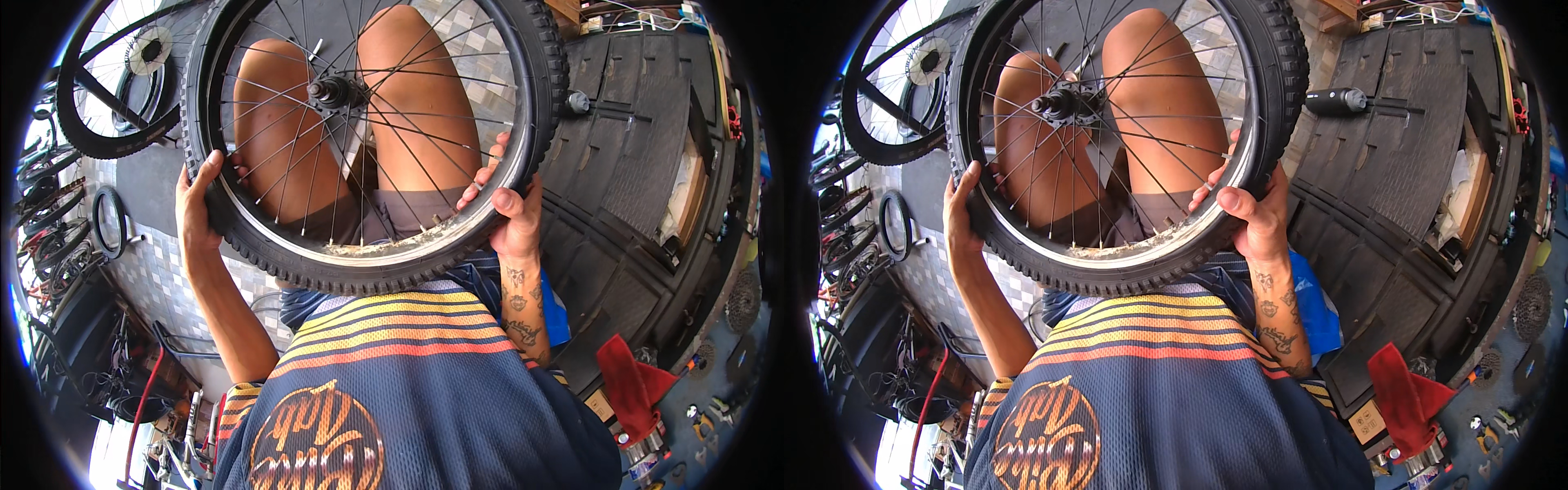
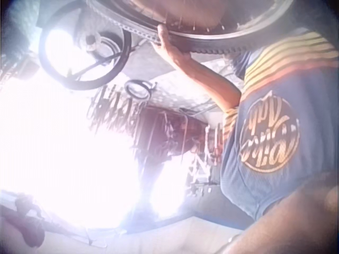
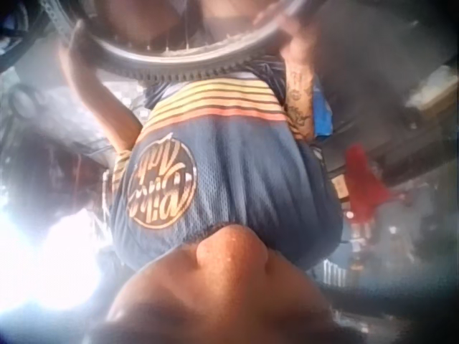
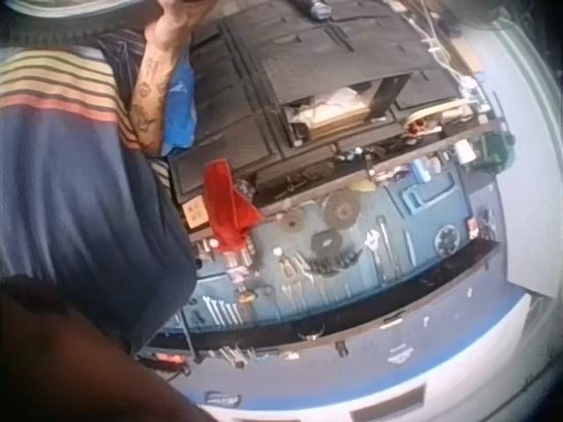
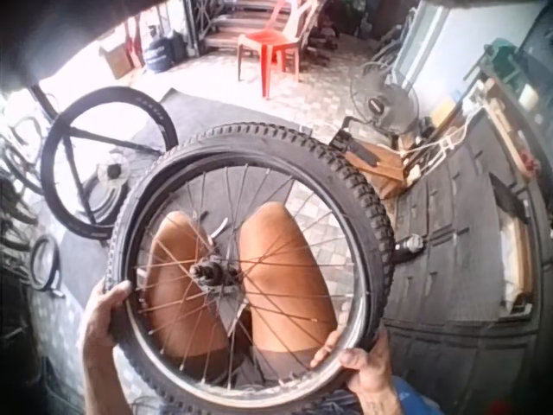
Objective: The person installs a bicycle tire onto a wheel rim. They first place the inner tube inside the tire, then seat the tire bead onto the rim by hand, and finally inflate the tire using a hand pump.
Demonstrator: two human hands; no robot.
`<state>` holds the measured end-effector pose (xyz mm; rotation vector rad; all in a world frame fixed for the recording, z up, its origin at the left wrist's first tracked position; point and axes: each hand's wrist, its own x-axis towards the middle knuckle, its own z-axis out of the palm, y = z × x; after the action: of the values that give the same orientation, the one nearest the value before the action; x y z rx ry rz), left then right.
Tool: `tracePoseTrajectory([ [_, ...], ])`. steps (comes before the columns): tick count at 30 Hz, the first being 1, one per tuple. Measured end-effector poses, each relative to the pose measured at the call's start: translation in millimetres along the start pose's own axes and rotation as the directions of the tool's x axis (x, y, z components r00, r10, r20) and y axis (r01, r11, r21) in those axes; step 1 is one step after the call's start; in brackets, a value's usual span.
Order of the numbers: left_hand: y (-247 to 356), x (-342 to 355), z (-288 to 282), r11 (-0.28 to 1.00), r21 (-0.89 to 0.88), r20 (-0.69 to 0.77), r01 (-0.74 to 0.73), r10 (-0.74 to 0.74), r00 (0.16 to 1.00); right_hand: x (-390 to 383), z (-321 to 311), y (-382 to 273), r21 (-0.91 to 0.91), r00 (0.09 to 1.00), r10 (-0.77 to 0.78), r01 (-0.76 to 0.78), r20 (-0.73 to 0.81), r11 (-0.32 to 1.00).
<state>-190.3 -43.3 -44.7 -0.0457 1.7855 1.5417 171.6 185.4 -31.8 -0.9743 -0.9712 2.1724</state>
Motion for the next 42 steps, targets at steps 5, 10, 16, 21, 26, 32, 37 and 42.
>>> tracePoseTrajectory([
  [5, -29.6, 8.1, -26.7, 0.974, -0.226, 0.175, -0.005, 0.045, 0.984, 3.3, 1.7, -9.9, 0.022, 0.993, -0.024, 0.022, 0.117, 1.0],
  [10, -44.7, 8.9, -55.0, 0.937, -0.349, 0.008, -0.014, 0.018, 1.0, 6.7, -7.9, -1.3, 0.153, 0.99, -0.046, 0.025, 0.134, 0.988],
  [16, -35.4, -2.1, -39.3, 0.983, -0.105, 0.045, -0.153, 0.159, 0.986, 11.1, -28.5, 16.1, 0.093, 0.998, 0.002, -0.008, 0.058, 0.996],
  [21, -3.0, 11.3, -18.5, 0.974, -0.225, 0.093, -0.037, 0.059, 0.994, 19.7, -40.9, 15.5, 0.151, 0.995, -0.035, 0.02, 0.095, 0.988],
  [26, 38.6, 54.0, -13.1, 0.99, 0.119, 0.193, -0.079, 0.055, 0.98, 27.8, -50.1, 14.7, 0.063, 0.993, -0.011, 0.004, 0.114, 0.998],
  [32, 51.0, 56.1, -13.8, 0.998, 0.048, 0.268, -0.041, 0.027, 0.963, 30.9, -52.0, 13.7, 0.063, 0.995, -0.028, 0.022, 0.092, 0.998],
  [37, 55.2, 43.6, -17.2, 0.984, 0.178, 0.252, -0.026, -0.02, 0.967, 37.1, -48.3, 0.6, 0.047, 0.99, -0.033, 0.026, 0.137, 0.999],
  [42, 98.2, 66.9, 4.2, 0.847, 0.429, 0.228, -0.315, 0.236, 0.945, 49.7, -35.1, -16.1, -0.068, 0.975, 0.052, -0.038, 0.215, 0.997],
])
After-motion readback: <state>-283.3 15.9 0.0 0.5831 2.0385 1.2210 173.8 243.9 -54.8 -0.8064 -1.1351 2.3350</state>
